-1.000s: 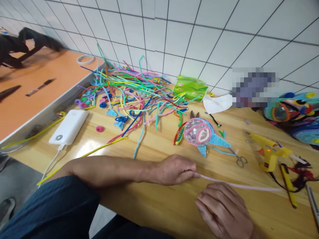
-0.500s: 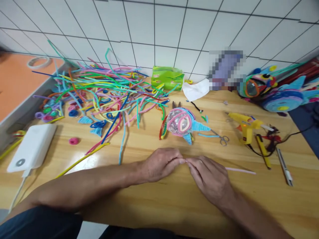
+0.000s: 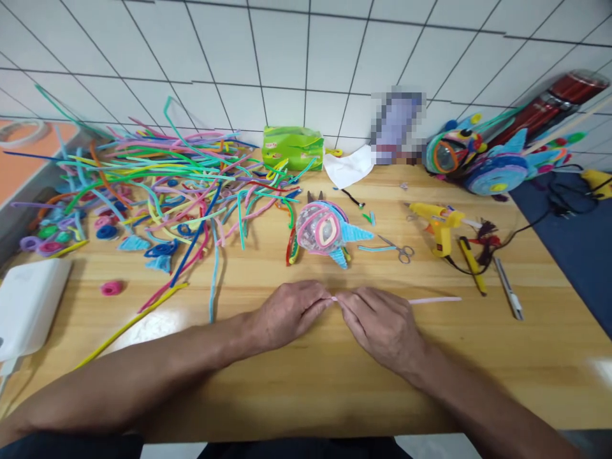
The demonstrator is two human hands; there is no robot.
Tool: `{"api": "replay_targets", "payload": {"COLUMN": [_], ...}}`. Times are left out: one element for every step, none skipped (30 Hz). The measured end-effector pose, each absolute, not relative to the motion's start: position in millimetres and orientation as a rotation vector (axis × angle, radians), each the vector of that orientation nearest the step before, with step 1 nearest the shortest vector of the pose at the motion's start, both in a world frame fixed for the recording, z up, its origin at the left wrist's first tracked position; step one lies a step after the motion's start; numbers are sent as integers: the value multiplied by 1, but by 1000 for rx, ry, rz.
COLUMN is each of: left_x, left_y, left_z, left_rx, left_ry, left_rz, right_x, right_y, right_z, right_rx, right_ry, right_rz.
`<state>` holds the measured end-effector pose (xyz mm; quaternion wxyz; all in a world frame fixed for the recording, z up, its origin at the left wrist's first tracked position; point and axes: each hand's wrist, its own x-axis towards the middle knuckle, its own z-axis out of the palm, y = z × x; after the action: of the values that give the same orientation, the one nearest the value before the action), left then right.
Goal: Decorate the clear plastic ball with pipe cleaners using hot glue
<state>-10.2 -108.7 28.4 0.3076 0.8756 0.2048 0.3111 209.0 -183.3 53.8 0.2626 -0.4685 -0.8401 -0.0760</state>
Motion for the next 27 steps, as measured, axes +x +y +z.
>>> {"api": "replay_targets", "payload": {"left_x": [-11, -11, -11, -12, -12, -12, -11, -11, -11, -11, -11, -11, -12, -12, -12, -12, -13, -13, -12, -12, -12, -12, -12, -12, -12, -12, -12], "left_y": [-109, -110, -111, -111, -111, -112, -112, -111, -111, -111, -110, -110, -109, -109, -109, -109, -110, -110, -110, -110, -110, -110, -110, -110, -110, -110, -110], "left_z": [28, 28, 28, 28, 28, 28, 28, 28, 27, 27, 26, 25, 24, 23, 22, 22, 21, 21, 21, 21, 22, 23, 23, 24, 24, 24, 24], "left_rx": [2344, 2369, 2390, 2405, 2415, 2422, 2429, 2435, 2443, 2453, 2463, 2470, 2473, 2473, 2472, 2469, 2467, 2467, 2467, 2465, 2461, 2454, 2443, 2430, 2417, 2408, 2406], "left_ry": [542, 542, 544, 548, 557, 574, 598, 623, 639, 646, 647, 641, 634, 631, 631, 632, 634, 639, 646, 655, 662, 665, 664, 662, 660, 660, 660], "left_rz": [834, 844, 848, 854, 859, 865, 872, 878, 885, 890, 892, 893, 891, 889, 886, 882, 879, 877, 878, 881, 884, 885, 885, 884, 885, 887, 890], "right_x": [209, 209, 209, 209, 209, 209, 209, 209, 209, 209, 209, 209, 208, 208, 208, 208, 208, 209, 209, 209, 209, 209, 209, 209, 209, 209, 209], "right_y": [-184, -184, -185, -185, -185, -185, -185, -185, -184, -184, -184, -184, -184, -183, -183, -183, -183, -182, -182, -182, -182, -181, -181, -181, -181, -181, -181], "right_z": [54, 53, 53, 52, 52, 52, 51, 51, 51, 50, 49, 48, 48, 47, 46, 45, 45, 45, 45, 45, 45, 45, 45, 45, 45, 44, 44], "right_rx": [-1271, -1278, -1286, -1294, -1300, -1300, -1300, -1296, -1292, -1290, -1292, -1296, -1300, -1302, -1301, -1297, -1295, -1293, -1296, -1300, -1306, -1310, -1313, -1313, -1311, -1306, -1304], "right_ry": [-2274, -2274, -2273, -2272, -2270, -2270, -2271, -2273, -2277, -2278, -2276, -2272, -2266, -2260, -2253, -2246, -2239, -2231, -2222, -2214, -2205, -2198, -2192, -2187, -2185, -2184, -2183], "right_rz": [-207, -210, -214, -219, -223, -223, -221, -216, -211, -209, -212, -213, -212, -205, -193, -177, -158, -142, -131, -123, -121, -121, -121, -121, -122, -125, -129]}}
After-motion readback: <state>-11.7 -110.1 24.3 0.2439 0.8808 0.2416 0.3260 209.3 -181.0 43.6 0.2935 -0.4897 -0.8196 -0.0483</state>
